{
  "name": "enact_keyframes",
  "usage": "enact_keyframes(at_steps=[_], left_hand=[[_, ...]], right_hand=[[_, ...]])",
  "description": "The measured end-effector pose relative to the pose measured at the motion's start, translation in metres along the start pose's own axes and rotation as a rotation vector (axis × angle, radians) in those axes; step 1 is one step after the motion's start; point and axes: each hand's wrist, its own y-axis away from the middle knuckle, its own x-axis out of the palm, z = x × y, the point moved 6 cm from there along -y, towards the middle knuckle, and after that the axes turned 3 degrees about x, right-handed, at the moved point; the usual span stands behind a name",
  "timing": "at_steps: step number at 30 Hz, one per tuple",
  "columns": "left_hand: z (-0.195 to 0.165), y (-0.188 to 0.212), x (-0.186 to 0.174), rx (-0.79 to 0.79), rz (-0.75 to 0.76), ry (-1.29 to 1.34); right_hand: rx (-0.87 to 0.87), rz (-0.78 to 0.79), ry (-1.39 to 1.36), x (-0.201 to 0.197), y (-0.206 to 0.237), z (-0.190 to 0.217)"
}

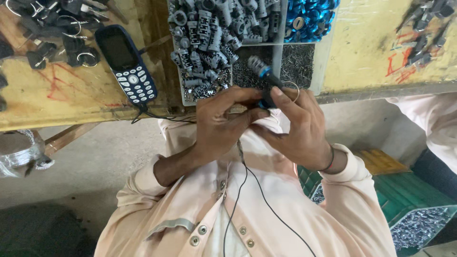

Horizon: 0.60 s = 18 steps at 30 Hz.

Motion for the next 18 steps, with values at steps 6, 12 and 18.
enact_keyframes(at_steps=[6, 12, 18], left_hand=[[-0.019, 0.001, -0.012, 0.213, 0.222, -0.16], [-0.028, 0.008, -0.042, 0.059, 0.136, -0.386], [-0.036, 0.001, -0.045, 0.209, 0.087, -1.174]], right_hand=[[-0.243, 0.502, -0.106, -0.044, -0.043, 0.021], [-0.236, 0.42, -0.104, -0.063, -0.06, -0.003], [-0.161, 0.261, 0.208, 0.003, -0.065, -0.008]])
